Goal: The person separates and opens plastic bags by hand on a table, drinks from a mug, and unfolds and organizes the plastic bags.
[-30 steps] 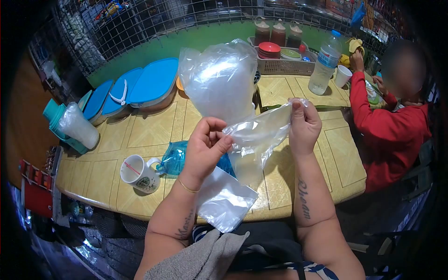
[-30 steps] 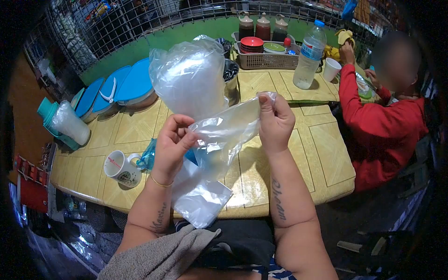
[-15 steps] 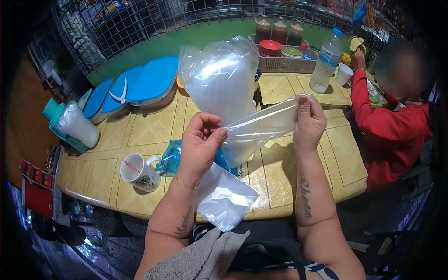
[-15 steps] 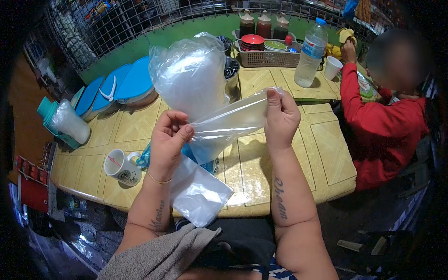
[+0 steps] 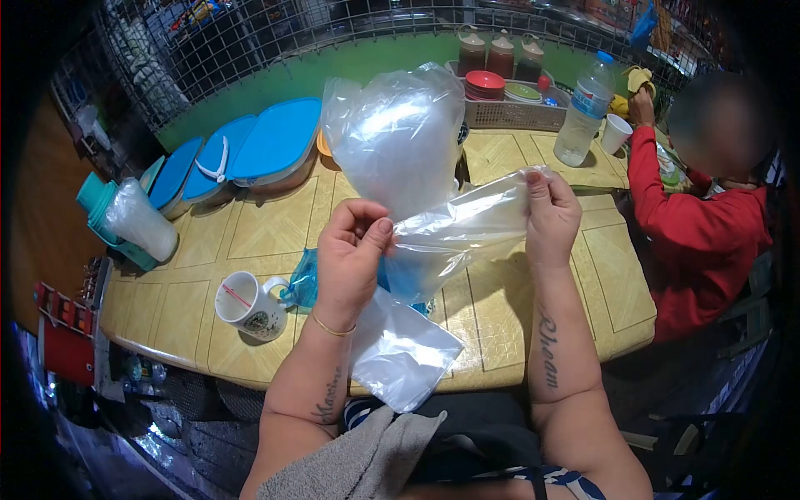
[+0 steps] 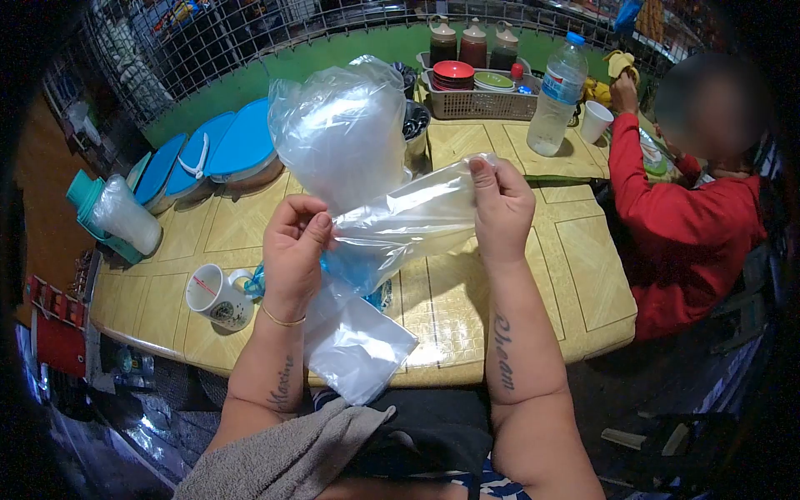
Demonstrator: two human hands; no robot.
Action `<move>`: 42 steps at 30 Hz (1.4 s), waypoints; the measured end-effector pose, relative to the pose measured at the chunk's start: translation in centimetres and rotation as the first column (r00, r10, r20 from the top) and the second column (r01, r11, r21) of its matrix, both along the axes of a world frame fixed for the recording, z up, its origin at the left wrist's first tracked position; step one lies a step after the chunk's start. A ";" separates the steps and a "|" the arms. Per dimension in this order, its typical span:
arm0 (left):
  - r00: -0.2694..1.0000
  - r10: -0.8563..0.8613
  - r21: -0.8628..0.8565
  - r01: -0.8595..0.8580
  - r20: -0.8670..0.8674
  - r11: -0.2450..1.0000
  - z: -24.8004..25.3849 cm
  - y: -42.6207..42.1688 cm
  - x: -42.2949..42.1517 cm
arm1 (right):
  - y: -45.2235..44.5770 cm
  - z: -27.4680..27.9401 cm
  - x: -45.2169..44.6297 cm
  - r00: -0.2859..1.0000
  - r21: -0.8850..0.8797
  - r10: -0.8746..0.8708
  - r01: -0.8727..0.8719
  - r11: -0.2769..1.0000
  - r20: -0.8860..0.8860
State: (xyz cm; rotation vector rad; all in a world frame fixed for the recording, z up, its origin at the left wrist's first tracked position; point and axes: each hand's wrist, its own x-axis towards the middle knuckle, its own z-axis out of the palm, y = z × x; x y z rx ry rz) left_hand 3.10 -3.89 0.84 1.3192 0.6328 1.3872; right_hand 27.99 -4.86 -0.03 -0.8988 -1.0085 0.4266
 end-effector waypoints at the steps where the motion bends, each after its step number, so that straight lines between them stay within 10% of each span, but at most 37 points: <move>1: 0.997 0.067 0.047 -0.065 -0.037 0.997 -0.1 0.0 0.0 | 0.0 0.1 0.1 0.999 -0.014 0.036 -0.036 0.999 0.007; 4: 0.903 0.378 0.430 -0.264 -0.204 0.863 0.1 0.1 -0.2 | 0.0 0.1 -0.3 0.999 -0.108 0.026 -0.023 0.994 0.026; 6: 0.656 0.724 0.874 -0.203 -0.213 0.442 1.3 -0.1 -0.5 | -0.5 0.2 -1.2 0.986 -0.137 -0.012 0.035 0.990 0.166; 13: 0.729 0.480 0.711 0.014 -0.489 0.703 1.4 -2.6 2.6 | -3.7 1.6 -5.6 0.868 -0.325 0.417 -0.325 0.888 0.270; 16: 0.697 0.322 0.496 0.056 -0.641 0.867 -0.2 -1.3 0.9 | -3.2 1.0 -5.7 0.818 -0.368 0.574 -0.525 0.768 0.030; 20: 0.937 0.024 0.057 -0.005 -0.349 0.998 -0.2 -0.8 0.4 | -2.5 1.5 -3.1 0.704 -0.622 0.705 -0.515 0.590 0.086; 32: 0.984 0.139 0.020 -0.137 -0.109 0.990 -0.6 0.4 0.0 | -0.5 -0.3 -2.6 0.665 -0.283 0.552 -0.731 0.621 -0.504; 42: 0.959 0.232 0.143 -0.210 -0.163 0.967 0.3 -0.1 -0.6 | -0.3 -0.8 -2.6 0.727 -0.367 0.539 -0.683 0.631 -0.426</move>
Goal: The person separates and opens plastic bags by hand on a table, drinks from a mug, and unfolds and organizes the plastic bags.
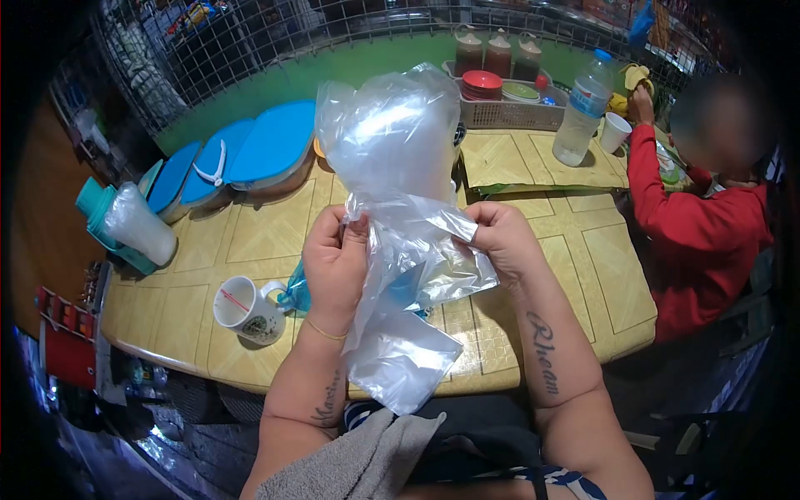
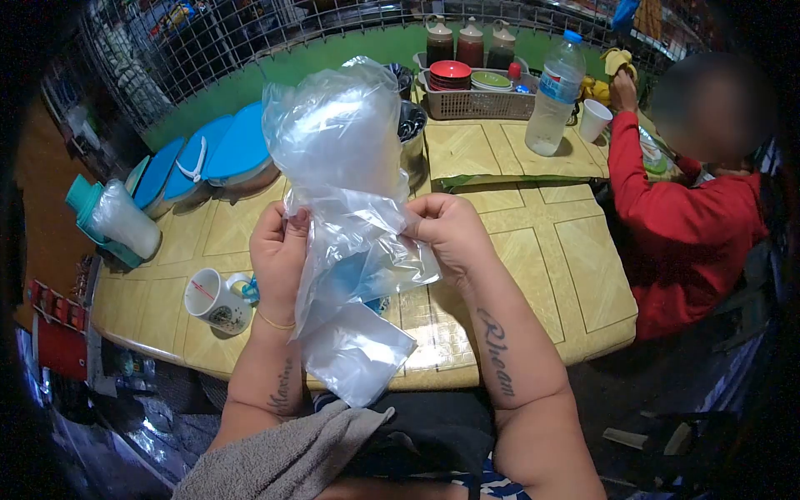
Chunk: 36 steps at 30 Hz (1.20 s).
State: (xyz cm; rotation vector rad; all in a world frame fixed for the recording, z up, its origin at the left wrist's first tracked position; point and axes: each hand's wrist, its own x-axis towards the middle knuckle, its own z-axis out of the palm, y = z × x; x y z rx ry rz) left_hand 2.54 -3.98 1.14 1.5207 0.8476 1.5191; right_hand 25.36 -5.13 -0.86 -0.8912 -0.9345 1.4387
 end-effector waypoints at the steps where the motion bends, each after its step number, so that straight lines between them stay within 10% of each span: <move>1: 1.000 -0.010 0.014 0.010 -0.012 1.000 0.0 0.1 -0.2 | -0.1 0.2 0.0 1.000 0.004 -0.020 0.020 1.000 0.002; 8: 0.930 0.354 0.401 -0.290 -0.095 0.869 -0.2 0.5 0.2 | -0.4 0.7 -0.5 0.988 0.011 -0.126 0.126 0.992 0.093; 12: 0.929 0.369 0.697 -0.282 0.027 0.660 1.5 -2.9 0.3 | 0.3 -0.6 -0.6 0.980 0.044 -0.146 0.141 0.989 0.137; 14: 0.926 0.306 0.819 0.008 -0.223 0.574 2.3 -4.1 -0.7 | 0.7 -1.1 -0.5 0.968 0.046 -0.142 0.135 0.990 0.205; 18: 0.801 0.018 0.626 0.454 -0.599 0.634 4.0 -5.3 0.9 | 1.0 -1.5 -1.1 0.966 0.052 -0.106 0.096 0.994 0.234; 36: 0.792 -0.091 0.095 0.185 -0.604 0.978 0.6 -2.3 2.1 | -0.4 -1.2 -2.4 0.978 0.128 0.170 -0.186 0.974 0.124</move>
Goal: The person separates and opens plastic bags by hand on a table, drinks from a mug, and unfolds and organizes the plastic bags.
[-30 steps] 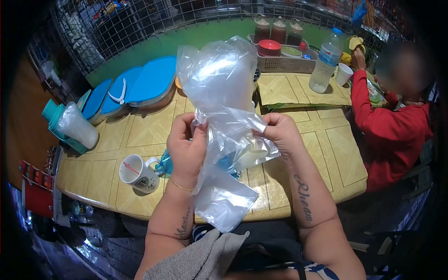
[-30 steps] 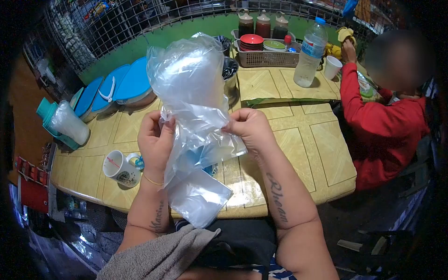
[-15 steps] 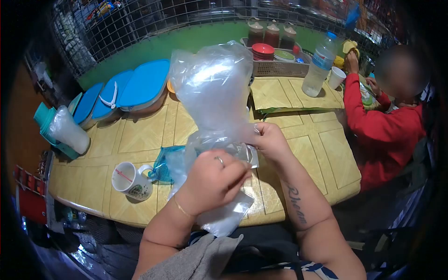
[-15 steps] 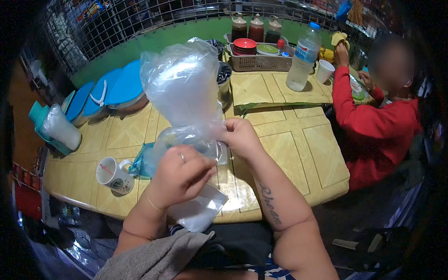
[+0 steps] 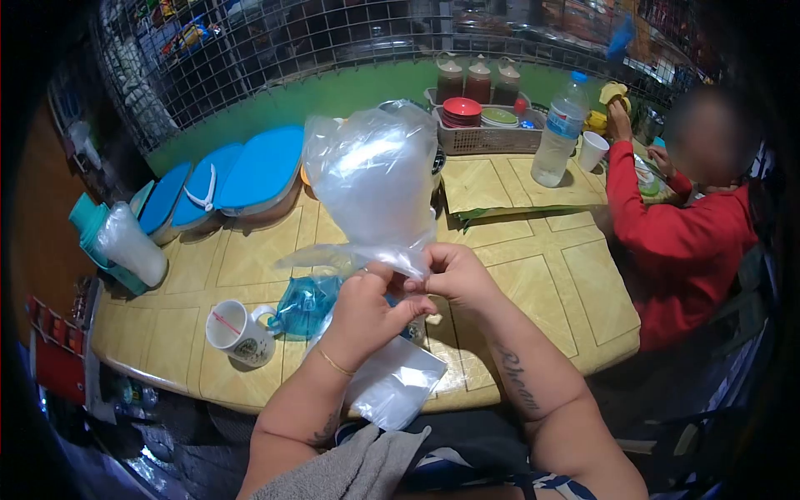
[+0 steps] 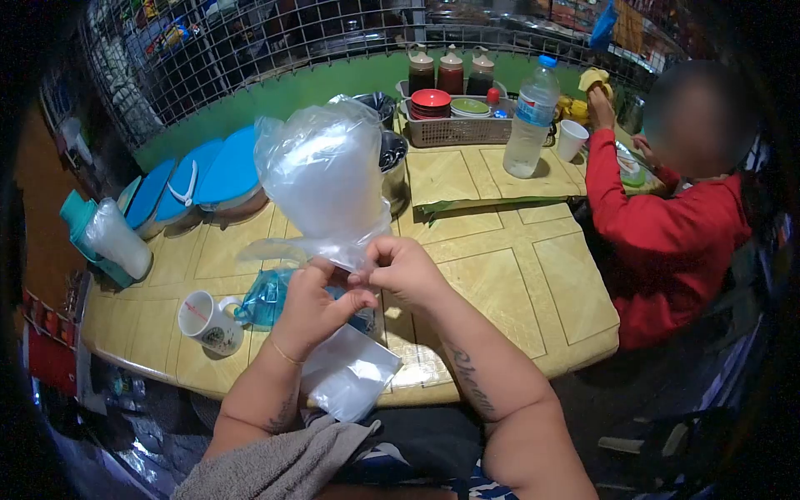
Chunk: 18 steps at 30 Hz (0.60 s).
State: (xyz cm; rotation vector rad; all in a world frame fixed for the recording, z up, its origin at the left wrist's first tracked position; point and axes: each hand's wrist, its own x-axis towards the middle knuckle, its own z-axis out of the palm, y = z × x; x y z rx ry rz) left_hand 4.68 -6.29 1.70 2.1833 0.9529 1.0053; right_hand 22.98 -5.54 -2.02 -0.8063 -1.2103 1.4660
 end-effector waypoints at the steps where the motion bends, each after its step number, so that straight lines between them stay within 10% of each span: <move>1: 1.000 0.008 0.014 -0.008 -0.012 1.000 -0.1 0.1 0.1 | -0.1 0.1 -0.2 1.000 -0.015 -0.013 0.013 1.000 0.009; 6: 0.998 0.060 -0.072 -0.060 -0.009 0.996 -1.3 0.5 0.5 | -0.5 0.7 -0.5 0.999 -0.134 0.006 -0.012 0.991 -0.047; 9: 0.962 0.024 -0.279 0.055 0.274 0.959 -1.5 0.5 0.2 | -0.7 1.2 -0.6 0.992 -0.110 -0.083 0.072 0.991 -0.099; 18: 0.869 0.212 -0.116 -0.178 0.447 0.977 -1.0 1.9 -1.7 | 1.9 0.2 4.1 0.840 0.102 -0.497 0.487 0.868 0.219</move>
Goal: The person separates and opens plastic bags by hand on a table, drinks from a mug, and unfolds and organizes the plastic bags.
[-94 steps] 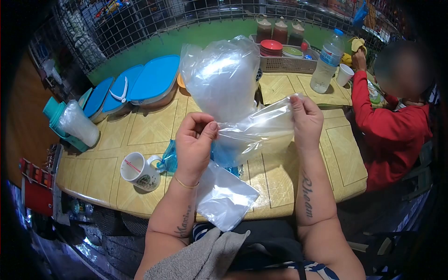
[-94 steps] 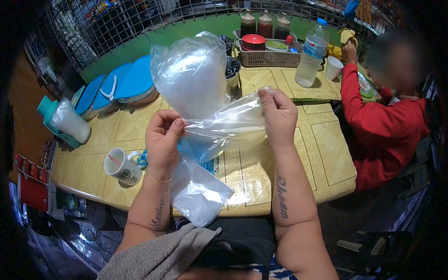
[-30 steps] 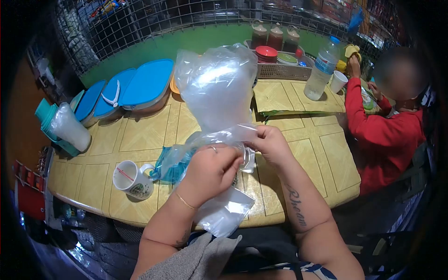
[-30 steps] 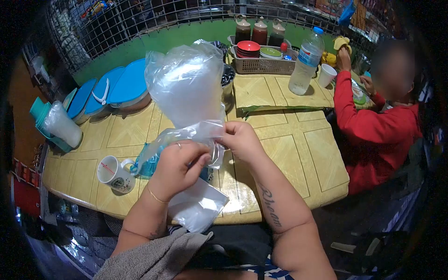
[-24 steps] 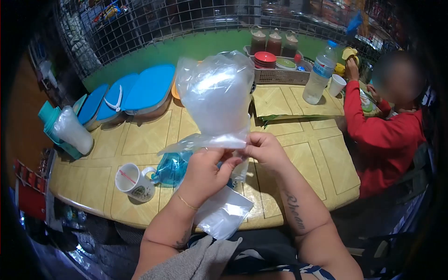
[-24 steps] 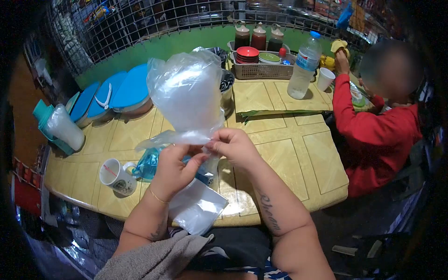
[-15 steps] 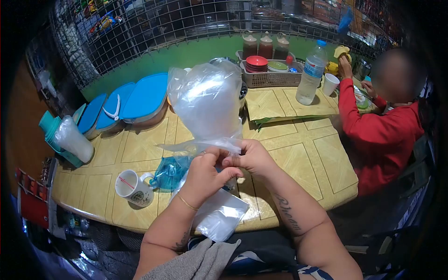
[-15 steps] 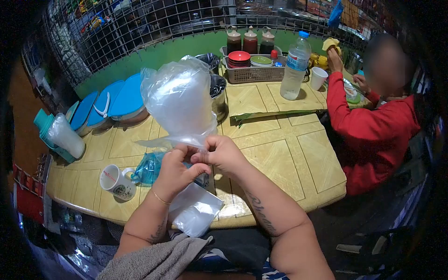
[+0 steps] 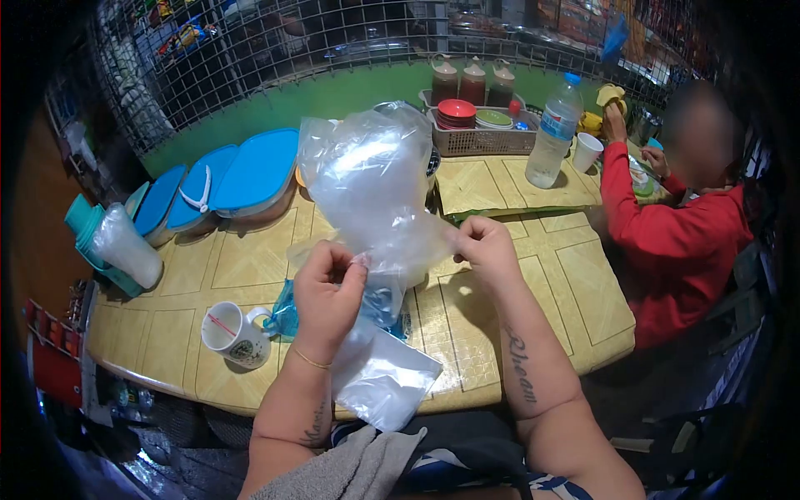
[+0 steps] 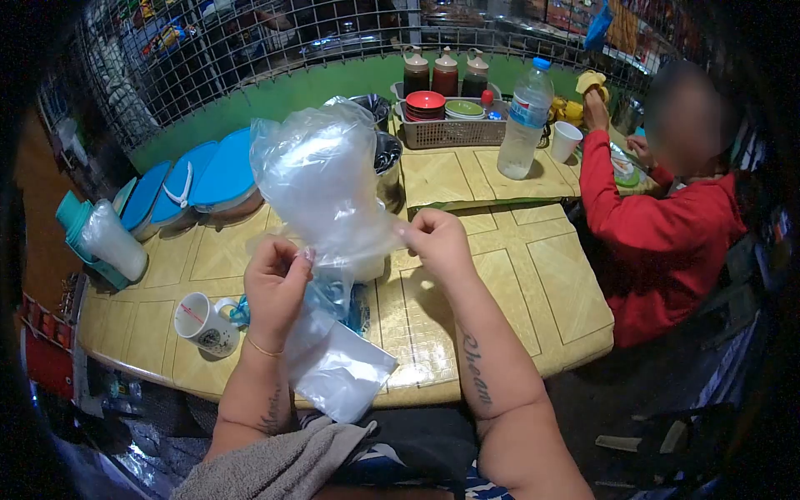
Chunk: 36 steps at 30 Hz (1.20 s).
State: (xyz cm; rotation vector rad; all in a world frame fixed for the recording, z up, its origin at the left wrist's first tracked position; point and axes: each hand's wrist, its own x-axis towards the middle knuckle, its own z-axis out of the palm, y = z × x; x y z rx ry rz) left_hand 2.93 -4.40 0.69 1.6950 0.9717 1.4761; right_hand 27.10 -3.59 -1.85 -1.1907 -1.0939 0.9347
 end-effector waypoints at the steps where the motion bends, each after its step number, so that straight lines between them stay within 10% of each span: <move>1: 1.000 0.006 0.010 -0.006 0.001 1.000 0.1 0.0 -0.1 | 0.1 0.1 0.3 0.999 -0.002 0.038 -0.038 0.999 0.009; 4: 0.999 0.014 0.053 -0.012 -0.031 0.998 0.0 0.0 -0.1 | -0.6 0.9 0.5 0.956 -0.021 0.293 -0.293 0.956 -0.028; 8: 0.996 0.035 0.100 -0.026 -0.085 0.995 0.5 -0.4 0.2 | -3.7 3.9 -1.2 0.981 0.371 0.068 -0.132 0.919 0.181; 13: 0.985 0.048 0.137 -0.025 -0.167 0.990 1.1 -0.7 -0.1 | -13.9 11.0 -3.4 0.926 0.802 -0.127 -0.232 0.550 0.355; 15: 0.983 0.046 0.148 -0.019 -0.178 0.989 1.0 -0.6 0.0 | -16.1 13.9 -4.3 0.963 0.947 -0.053 -0.248 0.206 0.264; 18: 0.981 0.044 0.159 -0.014 -0.187 0.987 0.8 -0.6 0.2 | -13.5 19.2 -10.4 0.824 0.721 0.550 0.297 -0.626 0.138; 28: 0.970 -0.007 0.146 0.044 -0.244 0.988 0.5 -0.6 0.8 | -12.7 16.1 -9.7 0.804 0.657 0.591 0.480 -0.582 -0.064; 36: 0.963 -0.033 0.174 0.082 -0.269 0.981 0.4 -0.7 1.0 | -11.6 15.0 -6.0 0.972 0.747 0.187 0.229 -0.624 -0.141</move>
